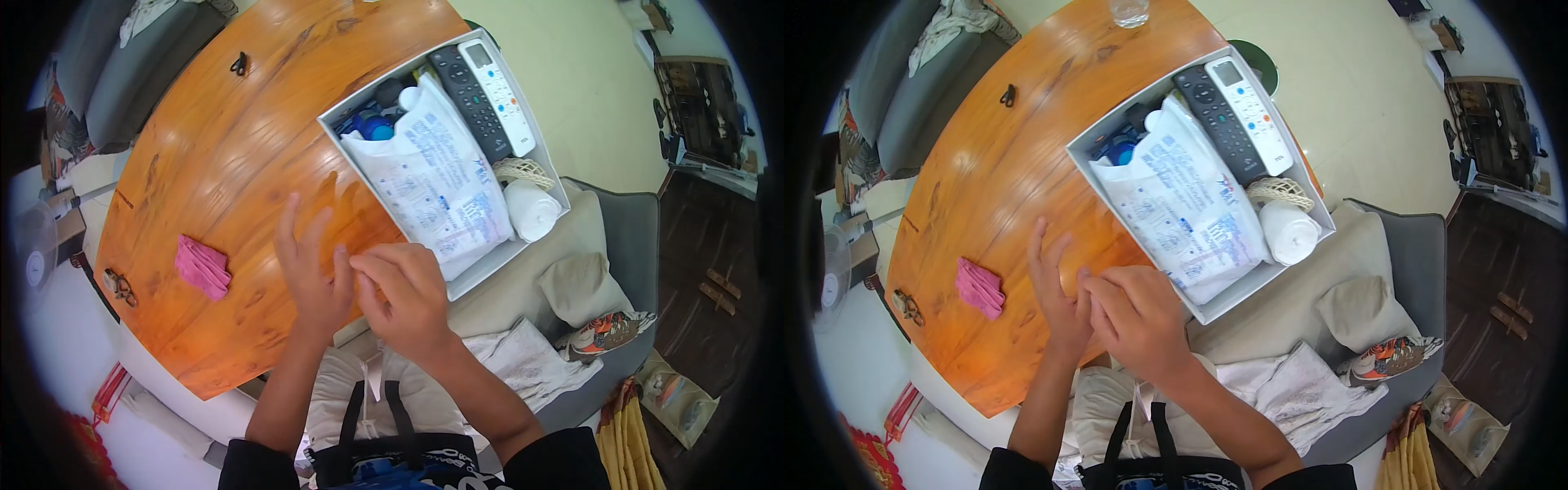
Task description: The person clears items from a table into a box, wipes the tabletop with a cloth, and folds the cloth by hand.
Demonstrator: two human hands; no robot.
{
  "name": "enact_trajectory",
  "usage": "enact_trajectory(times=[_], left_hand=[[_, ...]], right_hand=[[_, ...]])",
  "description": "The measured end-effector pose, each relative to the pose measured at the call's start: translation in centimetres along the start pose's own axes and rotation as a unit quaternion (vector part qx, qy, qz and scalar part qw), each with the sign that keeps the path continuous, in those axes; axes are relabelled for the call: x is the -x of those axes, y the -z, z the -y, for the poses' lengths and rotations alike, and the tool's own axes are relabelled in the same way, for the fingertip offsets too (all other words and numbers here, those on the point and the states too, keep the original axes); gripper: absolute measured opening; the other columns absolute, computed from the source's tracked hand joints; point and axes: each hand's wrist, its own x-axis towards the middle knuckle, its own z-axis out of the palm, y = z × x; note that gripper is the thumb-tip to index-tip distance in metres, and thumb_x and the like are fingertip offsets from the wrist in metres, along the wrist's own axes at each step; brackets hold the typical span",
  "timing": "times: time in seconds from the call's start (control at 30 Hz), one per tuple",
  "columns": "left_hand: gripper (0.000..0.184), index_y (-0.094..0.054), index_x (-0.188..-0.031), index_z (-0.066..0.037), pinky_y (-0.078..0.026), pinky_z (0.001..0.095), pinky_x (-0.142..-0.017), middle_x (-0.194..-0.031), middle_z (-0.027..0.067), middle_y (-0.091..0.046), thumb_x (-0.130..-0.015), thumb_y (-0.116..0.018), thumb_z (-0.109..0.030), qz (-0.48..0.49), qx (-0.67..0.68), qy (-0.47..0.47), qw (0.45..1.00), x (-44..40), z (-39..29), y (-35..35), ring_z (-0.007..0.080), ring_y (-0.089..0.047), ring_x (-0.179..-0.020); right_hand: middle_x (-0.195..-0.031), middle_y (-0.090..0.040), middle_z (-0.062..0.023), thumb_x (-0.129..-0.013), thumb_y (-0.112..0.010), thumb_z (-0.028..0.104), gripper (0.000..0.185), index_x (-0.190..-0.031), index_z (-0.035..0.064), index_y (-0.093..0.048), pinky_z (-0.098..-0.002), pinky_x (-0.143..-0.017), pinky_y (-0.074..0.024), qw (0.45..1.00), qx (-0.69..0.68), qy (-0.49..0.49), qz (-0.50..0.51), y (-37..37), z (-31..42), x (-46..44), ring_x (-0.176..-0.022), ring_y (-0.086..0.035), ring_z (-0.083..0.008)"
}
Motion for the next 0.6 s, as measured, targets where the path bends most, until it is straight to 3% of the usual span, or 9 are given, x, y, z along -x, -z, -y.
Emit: enact_trajectory(times=[0.13,0.23,0.33,0.43,0.53,0.6], left_hand=[[0.061,-0.049,-0.144,-0.005,-0.025,0.0553,-0.118,-0.159,0.0220,-0.035,-0.085,-0.064,-0.008,0.052,-0.043,0.017,0.998,1.6,4.1,2.7,0.0455,-0.031,-0.147],[0.066,-0.046,-0.148,-0.008,-0.019,0.0594,-0.120,-0.162,0.0216,-0.031,-0.086,-0.066,-0.014,0.082,-0.075,0.063,0.992,3.1,6.7,5.8,0.0453,-0.024,-0.150],[0.070,-0.044,-0.151,-0.010,-0.014,0.0628,-0.120,-0.163,0.0215,-0.029,-0.086,-0.067,-0.020,0.084,-0.106,0.099,0.986,4.7,9.9,9.1,0.0447,-0.021,-0.151],[0.073,-0.042,-0.152,-0.010,-0.012,0.0635,-0.120,-0.163,0.0215,-0.028,-0.086,-0.067,-0.023,0.082,-0.128,0.139,0.979,6.4,13.3,12.5,0.0445,-0.019,-0.152],[0.074,-0.041,-0.153,-0.010,-0.013,0.0630,-0.120,-0.163,0.0215,-0.027,-0.085,-0.067,-0.023,0.072,-0.141,0.164,0.974,7.7,16.6,15.5,0.0447,-0.020,-0.152],[0.074,-0.041,-0.153,-0.009,-0.014,0.0625,-0.121,-0.163,0.0216,-0.027,-0.085,-0.068,-0.023,0.061,-0.139,0.161,0.975,7.8,18.6,16.4,0.0446,-0.020,-0.151]], right_hand=[[-0.108,-0.065,-0.0132,-0.081,-0.071,0.005,0.032,-0.113,0.0015,-0.067,-0.0423,-0.084,-0.0488,0.997,-0.001,-0.014,0.073,-3.9,1.3,0.3,-0.098,-0.064,-0.0319],[-0.125,-0.061,-0.0178,-0.086,-0.070,0.011,0.040,-0.125,0.0027,-0.063,-0.0470,-0.098,-0.0462,0.990,0.012,-0.050,0.135,-7.9,2.1,1.2,-0.115,-0.059,-0.0377],[-0.142,-0.051,-0.0215,-0.091,-0.069,0.017,0.050,-0.137,0.0031,-0.056,-0.0506,-0.110,-0.0381,0.983,0.048,-0.034,0.175,-11.9,2.9,2.0,-0.132,-0.048,-0.0424],[-0.151,-0.042,-0.0235,-0.094,-0.067,0.021,0.056,-0.144,0.0025,-0.049,-0.0532,-0.115,-0.0325,0.965,0.106,-0.033,0.239,-15.5,4.2,2.2,-0.141,-0.038,-0.0437],[-0.153,-0.039,-0.0265,-0.094,-0.067,0.020,0.060,-0.147,0.0021,-0.045,-0.0517,-0.116,-0.0322,0.957,0.133,-0.022,0.256,-18.8,5.1,2.1,-0.142,-0.036,-0.0444],[-0.153,-0.038,-0.0284,-0.094,-0.067,0.019,0.060,-0.147,0.0019,-0.044,-0.0500,-0.117,-0.0319,0.967,0.069,-0.054,0.241,-20.9,4.4,1.8,-0.142,-0.037,-0.0454]])
